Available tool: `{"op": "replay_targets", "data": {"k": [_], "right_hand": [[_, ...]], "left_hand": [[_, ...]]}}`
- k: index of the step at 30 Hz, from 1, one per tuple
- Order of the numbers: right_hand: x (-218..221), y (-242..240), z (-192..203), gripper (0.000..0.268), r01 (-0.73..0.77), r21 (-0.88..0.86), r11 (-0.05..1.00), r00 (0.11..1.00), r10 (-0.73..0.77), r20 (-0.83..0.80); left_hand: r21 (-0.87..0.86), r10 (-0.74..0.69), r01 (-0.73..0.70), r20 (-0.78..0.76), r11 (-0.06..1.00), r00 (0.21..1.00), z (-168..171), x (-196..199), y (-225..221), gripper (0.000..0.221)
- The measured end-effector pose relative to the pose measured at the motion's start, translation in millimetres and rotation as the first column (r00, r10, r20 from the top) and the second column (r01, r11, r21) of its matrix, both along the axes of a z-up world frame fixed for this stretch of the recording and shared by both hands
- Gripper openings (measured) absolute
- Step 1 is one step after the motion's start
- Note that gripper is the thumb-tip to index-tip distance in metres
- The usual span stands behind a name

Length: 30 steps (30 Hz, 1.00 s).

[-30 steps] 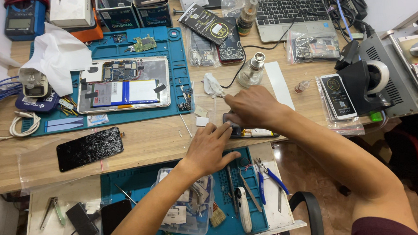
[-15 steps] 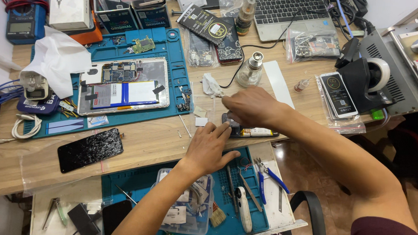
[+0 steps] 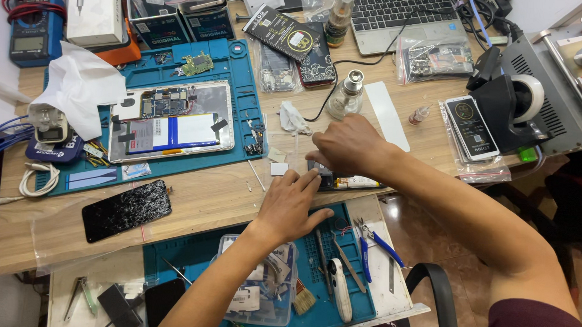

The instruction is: The person uses a small metal tool to scrape and clean the internal components of a disassembled smartphone. They repeatedly rub the tool across the battery area and surrounding circuitry while holding the device steady with their other hand.

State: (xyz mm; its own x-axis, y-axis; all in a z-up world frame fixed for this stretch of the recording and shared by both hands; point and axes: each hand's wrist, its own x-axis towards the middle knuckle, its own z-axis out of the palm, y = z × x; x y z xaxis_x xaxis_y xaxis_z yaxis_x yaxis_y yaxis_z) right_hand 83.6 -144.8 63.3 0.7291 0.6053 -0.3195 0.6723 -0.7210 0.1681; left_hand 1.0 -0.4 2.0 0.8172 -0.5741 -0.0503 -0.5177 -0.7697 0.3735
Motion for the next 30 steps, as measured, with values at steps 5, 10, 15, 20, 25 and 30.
{"op": "replay_targets", "data": {"k": [5,10,15,20,25,30], "right_hand": [[0.3,-1.2,-2.1,0.028,0.05,0.056,0.997,0.994,-0.044,-0.099],[-1.0,-1.7,-1.7,0.028,0.078,0.175,0.981,0.978,-0.042,-0.204],[-1.9,-0.8,-3.4,0.032,0.041,0.168,0.985,0.989,-0.016,-0.147],[2.7,-10.4,-7.9,0.019,0.012,0.201,0.979,0.998,0.001,-0.065],[-0.1,-59.0,-10.1,0.016,0.049,0.664,0.746,0.993,-0.11,0.051],[-15.4,-105.0,-45.2,0.012,0.221,0.763,0.607,0.951,-0.307,-0.031]], "left_hand": [[-0.004,0.008,-0.008,0.007,1.0,1.0,-0.3,-1.1,-1.1,0.06],[-0.001,0.01,-0.01,-0.011,1.0,1.0,3.6,-0.6,-2.2,0.059],[-0.004,0.011,-0.011,-0.025,1.0,1.0,2.2,-1.0,-2.6,0.058],[0.008,0.021,-0.021,-0.016,1.0,1.0,4.7,-2.7,-4.8,0.059],[0.014,0.003,-0.003,0.01,1.0,1.0,-4.8,-2.8,-4.7,0.061],[-0.018,0.01,-0.009,0.039,1.0,0.999,-9.9,-1.4,-5.3,0.059]]}}
